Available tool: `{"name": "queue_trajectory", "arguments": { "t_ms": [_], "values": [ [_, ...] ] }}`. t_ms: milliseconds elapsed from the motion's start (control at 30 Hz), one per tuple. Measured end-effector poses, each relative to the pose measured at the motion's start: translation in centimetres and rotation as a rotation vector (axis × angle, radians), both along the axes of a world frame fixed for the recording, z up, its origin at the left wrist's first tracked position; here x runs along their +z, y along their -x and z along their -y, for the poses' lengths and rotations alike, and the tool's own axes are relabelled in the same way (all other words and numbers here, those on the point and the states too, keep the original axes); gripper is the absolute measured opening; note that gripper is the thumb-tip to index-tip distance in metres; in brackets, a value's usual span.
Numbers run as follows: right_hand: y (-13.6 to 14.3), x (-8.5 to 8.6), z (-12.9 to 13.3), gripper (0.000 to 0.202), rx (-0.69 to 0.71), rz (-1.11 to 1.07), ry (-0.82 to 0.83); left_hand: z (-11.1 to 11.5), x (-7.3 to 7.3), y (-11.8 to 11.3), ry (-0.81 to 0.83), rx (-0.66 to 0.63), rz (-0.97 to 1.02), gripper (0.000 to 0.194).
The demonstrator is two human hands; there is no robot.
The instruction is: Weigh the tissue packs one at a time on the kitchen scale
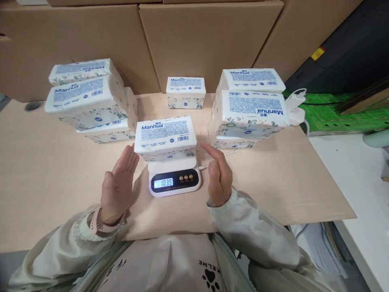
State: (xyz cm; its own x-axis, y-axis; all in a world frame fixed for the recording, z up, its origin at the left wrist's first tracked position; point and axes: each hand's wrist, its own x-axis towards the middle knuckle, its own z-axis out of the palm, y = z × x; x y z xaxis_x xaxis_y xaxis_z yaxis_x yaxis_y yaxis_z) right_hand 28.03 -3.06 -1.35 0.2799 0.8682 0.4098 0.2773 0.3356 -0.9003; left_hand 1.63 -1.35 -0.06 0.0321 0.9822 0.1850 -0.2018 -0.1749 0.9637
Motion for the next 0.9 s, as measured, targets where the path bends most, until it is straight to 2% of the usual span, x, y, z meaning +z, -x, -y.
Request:
{"name": "queue_trajectory", "arguments": {
  "t_ms": [900],
  "values": [
    [0.04,0.02,-0.15,0.043,-0.026,-0.015,-0.009,-0.3,0.19,0.03,-0.01,0.032,0.009,0.057]
  ]
}}
